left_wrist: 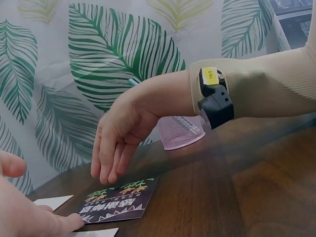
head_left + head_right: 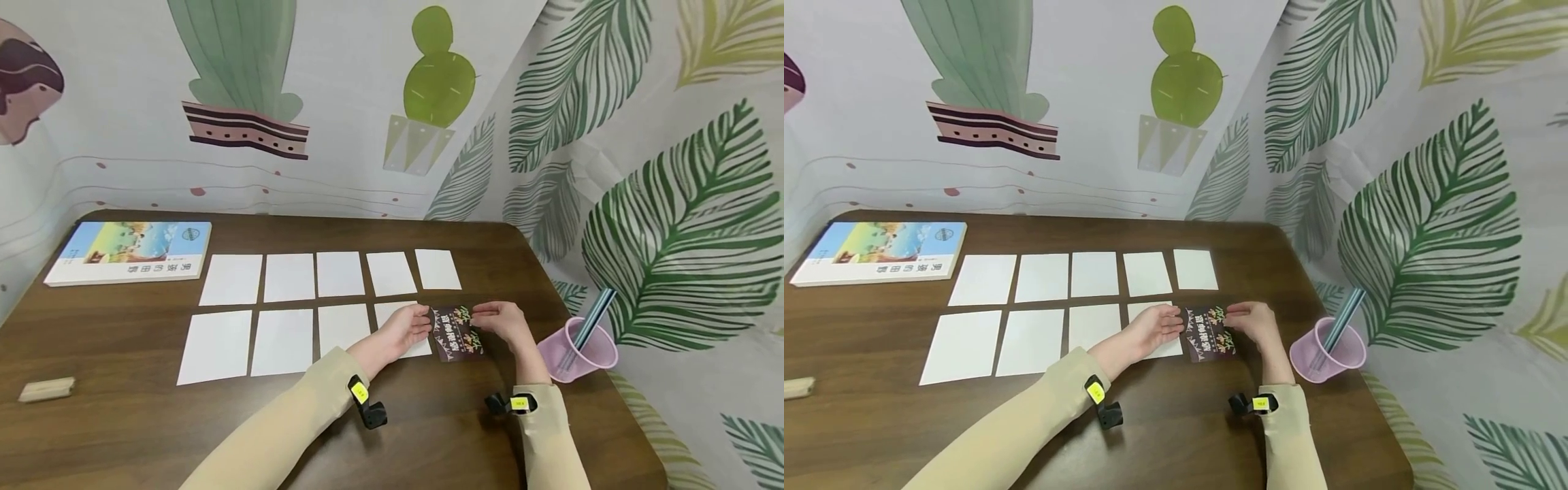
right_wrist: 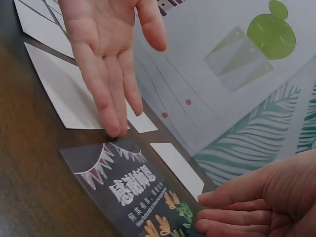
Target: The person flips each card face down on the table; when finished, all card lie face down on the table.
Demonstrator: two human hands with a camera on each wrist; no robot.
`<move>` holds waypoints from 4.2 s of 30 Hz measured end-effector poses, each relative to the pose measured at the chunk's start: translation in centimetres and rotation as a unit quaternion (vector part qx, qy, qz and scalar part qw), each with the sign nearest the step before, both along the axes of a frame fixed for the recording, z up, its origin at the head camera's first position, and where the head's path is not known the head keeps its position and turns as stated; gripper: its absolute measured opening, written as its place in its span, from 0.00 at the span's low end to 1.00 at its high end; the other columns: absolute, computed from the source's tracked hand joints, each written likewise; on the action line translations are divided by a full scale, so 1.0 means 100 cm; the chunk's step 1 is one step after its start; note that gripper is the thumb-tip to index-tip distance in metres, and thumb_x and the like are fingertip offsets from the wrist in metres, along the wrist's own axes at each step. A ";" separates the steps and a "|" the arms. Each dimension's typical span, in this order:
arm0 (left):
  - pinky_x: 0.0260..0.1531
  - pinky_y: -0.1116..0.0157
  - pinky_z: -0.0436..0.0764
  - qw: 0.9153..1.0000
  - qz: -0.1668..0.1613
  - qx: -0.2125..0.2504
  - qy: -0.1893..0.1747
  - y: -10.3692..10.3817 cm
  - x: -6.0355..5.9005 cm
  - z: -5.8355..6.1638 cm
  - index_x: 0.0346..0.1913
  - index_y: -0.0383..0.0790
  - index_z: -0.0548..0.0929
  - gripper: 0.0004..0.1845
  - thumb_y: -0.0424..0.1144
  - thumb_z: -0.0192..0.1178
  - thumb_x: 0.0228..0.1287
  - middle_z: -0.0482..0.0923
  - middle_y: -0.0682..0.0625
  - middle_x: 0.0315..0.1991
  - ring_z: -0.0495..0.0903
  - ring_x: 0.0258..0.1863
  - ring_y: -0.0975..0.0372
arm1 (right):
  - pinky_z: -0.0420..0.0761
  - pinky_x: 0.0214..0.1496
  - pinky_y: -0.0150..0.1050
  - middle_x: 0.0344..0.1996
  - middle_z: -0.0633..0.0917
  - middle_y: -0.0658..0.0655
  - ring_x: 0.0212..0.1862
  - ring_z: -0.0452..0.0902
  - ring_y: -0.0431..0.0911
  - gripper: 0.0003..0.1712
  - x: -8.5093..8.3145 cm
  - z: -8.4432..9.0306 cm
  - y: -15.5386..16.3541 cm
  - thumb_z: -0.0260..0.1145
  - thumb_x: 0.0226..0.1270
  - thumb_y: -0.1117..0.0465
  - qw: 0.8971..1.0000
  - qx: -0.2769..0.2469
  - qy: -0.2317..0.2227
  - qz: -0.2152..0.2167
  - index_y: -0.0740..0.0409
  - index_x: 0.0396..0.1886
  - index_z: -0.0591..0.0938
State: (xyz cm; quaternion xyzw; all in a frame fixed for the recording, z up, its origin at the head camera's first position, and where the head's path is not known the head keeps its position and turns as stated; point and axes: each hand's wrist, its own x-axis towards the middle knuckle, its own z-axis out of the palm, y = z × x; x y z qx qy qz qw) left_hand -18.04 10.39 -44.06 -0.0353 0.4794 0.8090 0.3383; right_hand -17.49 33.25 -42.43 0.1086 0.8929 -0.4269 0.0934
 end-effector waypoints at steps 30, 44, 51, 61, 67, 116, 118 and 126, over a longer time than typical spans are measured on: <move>0.72 0.53 0.64 0.999 0.024 0.034 -0.035 0.018 -0.005 -0.008 0.69 0.18 0.56 0.26 0.34 0.36 0.76 0.58 0.24 0.68 0.62 0.69 0.38 | 0.85 0.43 0.37 0.42 0.88 0.66 0.40 0.86 0.43 0.18 0.002 -0.011 0.001 0.71 0.61 0.61 0.999 0.035 0.015 -0.006 0.70 0.47 0.85; 0.72 0.51 0.64 0.999 0.004 0.039 -0.037 0.021 -0.007 -0.015 0.68 0.16 0.57 0.27 0.35 0.37 0.76 0.59 0.22 0.67 0.62 0.69 0.38 | 0.82 0.35 0.29 0.38 0.89 0.65 0.36 0.86 0.43 0.17 0.000 -0.007 -0.005 0.72 0.58 0.62 0.996 0.060 0.048 -0.037 0.69 0.45 0.86; 0.73 0.52 0.63 0.998 -0.003 0.051 -0.033 0.019 -0.009 -0.018 0.68 0.16 0.57 0.27 0.36 0.37 0.76 0.59 0.23 0.68 0.61 0.70 0.39 | 0.87 0.39 0.40 0.39 0.88 0.67 0.36 0.87 0.46 0.18 -0.001 0.006 -0.023 0.71 0.58 0.61 0.998 0.045 0.048 -0.013 0.70 0.45 0.86; 0.72 0.51 0.63 0.998 0.005 0.053 -0.027 0.020 -0.009 -0.020 0.68 0.16 0.57 0.27 0.35 0.36 0.77 0.60 0.23 0.67 0.61 0.70 0.38 | 0.87 0.41 0.41 0.42 0.88 0.68 0.37 0.87 0.49 0.22 -0.001 0.008 -0.042 0.73 0.59 0.56 0.999 0.024 0.027 0.003 0.69 0.47 0.85; 0.75 0.50 0.57 0.995 -0.027 0.096 -0.030 0.019 -0.012 -0.024 0.70 0.17 0.53 0.28 0.38 0.34 0.78 0.55 0.23 0.70 0.56 0.73 0.39 | 0.85 0.39 0.37 0.42 0.88 0.66 0.42 0.86 0.49 0.24 0.000 0.007 -0.042 0.74 0.57 0.52 0.998 0.053 0.029 0.003 0.67 0.46 0.86; 0.76 0.53 0.56 0.987 -0.058 0.146 0.038 -0.009 -0.013 0.003 0.73 0.23 0.54 0.27 0.38 0.32 0.80 0.55 0.28 0.73 0.56 0.74 0.41 | 0.84 0.38 0.30 0.50 0.83 0.73 0.37 0.82 0.41 0.26 -0.013 0.016 -0.030 0.68 0.59 0.69 0.995 -0.054 0.029 -0.075 0.77 0.57 0.76; 0.76 0.53 0.56 0.989 -0.059 0.133 0.038 -0.010 -0.013 0.001 0.73 0.22 0.53 0.27 0.38 0.32 0.80 0.54 0.27 0.73 0.56 0.74 0.41 | 0.84 0.38 0.32 0.51 0.82 0.73 0.37 0.82 0.40 0.27 -0.016 0.008 -0.025 0.67 0.60 0.69 0.995 -0.065 0.006 -0.076 0.78 0.58 0.75; 0.74 0.51 0.59 0.995 -0.044 0.085 0.022 -0.009 -0.012 -0.004 0.71 0.20 0.54 0.27 0.37 0.35 0.79 0.56 0.25 0.71 0.57 0.73 0.40 | 0.84 0.44 0.35 0.53 0.81 0.71 0.45 0.81 0.48 0.27 -0.019 -0.012 -0.014 0.68 0.61 0.66 0.996 -0.036 -0.026 -0.074 0.76 0.58 0.76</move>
